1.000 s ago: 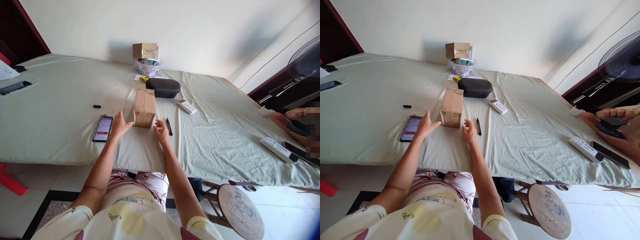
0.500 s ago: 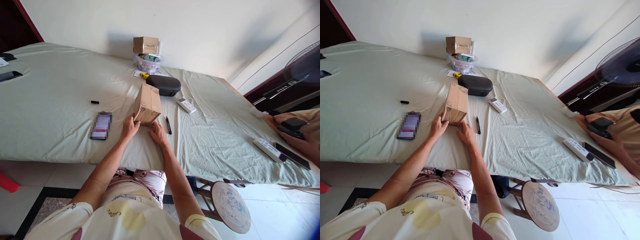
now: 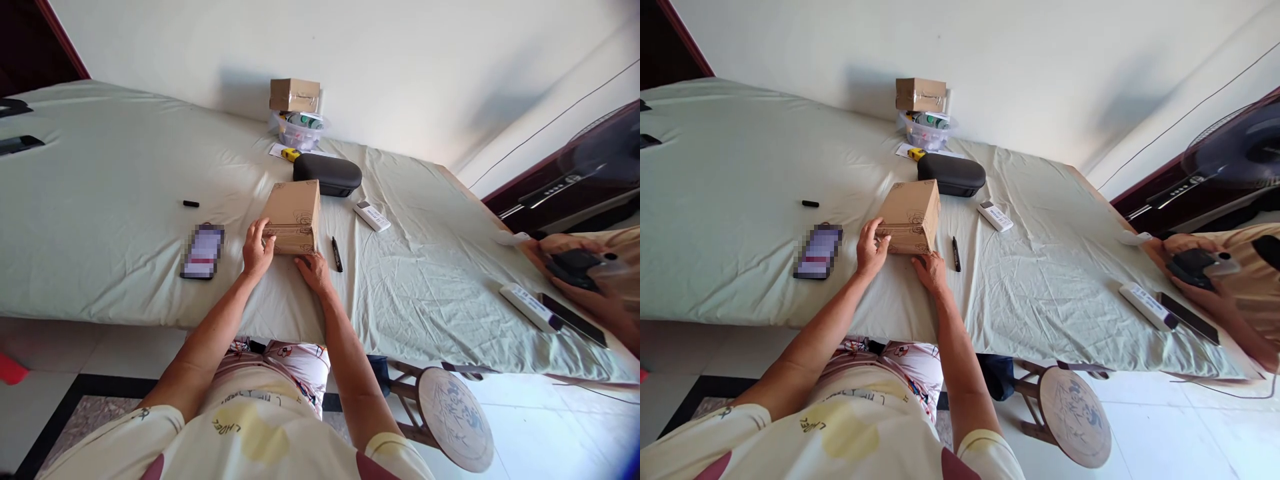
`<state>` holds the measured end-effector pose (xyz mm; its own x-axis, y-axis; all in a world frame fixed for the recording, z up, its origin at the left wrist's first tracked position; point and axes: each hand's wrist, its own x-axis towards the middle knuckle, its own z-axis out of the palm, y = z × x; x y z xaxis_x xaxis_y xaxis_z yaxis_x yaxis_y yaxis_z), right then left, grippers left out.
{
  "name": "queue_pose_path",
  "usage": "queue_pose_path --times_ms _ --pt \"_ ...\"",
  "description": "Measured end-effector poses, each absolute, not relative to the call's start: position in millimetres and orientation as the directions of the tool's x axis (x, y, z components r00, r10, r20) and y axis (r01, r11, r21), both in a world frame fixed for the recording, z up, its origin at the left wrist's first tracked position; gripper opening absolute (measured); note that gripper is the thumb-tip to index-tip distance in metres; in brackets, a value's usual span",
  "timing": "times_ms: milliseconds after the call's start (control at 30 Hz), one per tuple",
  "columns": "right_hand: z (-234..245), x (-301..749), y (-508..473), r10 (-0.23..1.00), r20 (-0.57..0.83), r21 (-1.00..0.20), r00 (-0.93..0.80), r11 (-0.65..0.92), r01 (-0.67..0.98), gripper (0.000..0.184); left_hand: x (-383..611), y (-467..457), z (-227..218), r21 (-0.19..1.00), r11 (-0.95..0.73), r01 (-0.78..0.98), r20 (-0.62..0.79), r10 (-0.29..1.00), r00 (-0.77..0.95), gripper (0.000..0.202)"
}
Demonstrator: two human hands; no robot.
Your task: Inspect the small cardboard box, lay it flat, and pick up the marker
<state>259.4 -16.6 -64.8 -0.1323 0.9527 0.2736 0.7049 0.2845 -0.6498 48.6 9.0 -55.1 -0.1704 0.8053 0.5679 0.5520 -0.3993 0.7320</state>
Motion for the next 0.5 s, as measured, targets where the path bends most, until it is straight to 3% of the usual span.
queue_pose_path --times_ms 100,233,500 --pt "-65 264 -15 0.961 0.277 -0.708 -0.012 0.213 0.674 0.019 45 9 -52 0.734 -0.360 0.575 0.550 0.812 -0.193 0.042" --pt "-62 266 -17 0.940 0.273 -0.822 0.203 0.119 0.557 0.034 46 7 -48 0.718 -0.348 0.603 0.560 0.802 -0.205 0.042" --pt "-42 252 -30 0.867 0.455 -0.807 0.202 0.305 0.506 0.068 54 -2 -46 0.657 -0.461 0.597 0.628 0.773 -0.093 0.032"
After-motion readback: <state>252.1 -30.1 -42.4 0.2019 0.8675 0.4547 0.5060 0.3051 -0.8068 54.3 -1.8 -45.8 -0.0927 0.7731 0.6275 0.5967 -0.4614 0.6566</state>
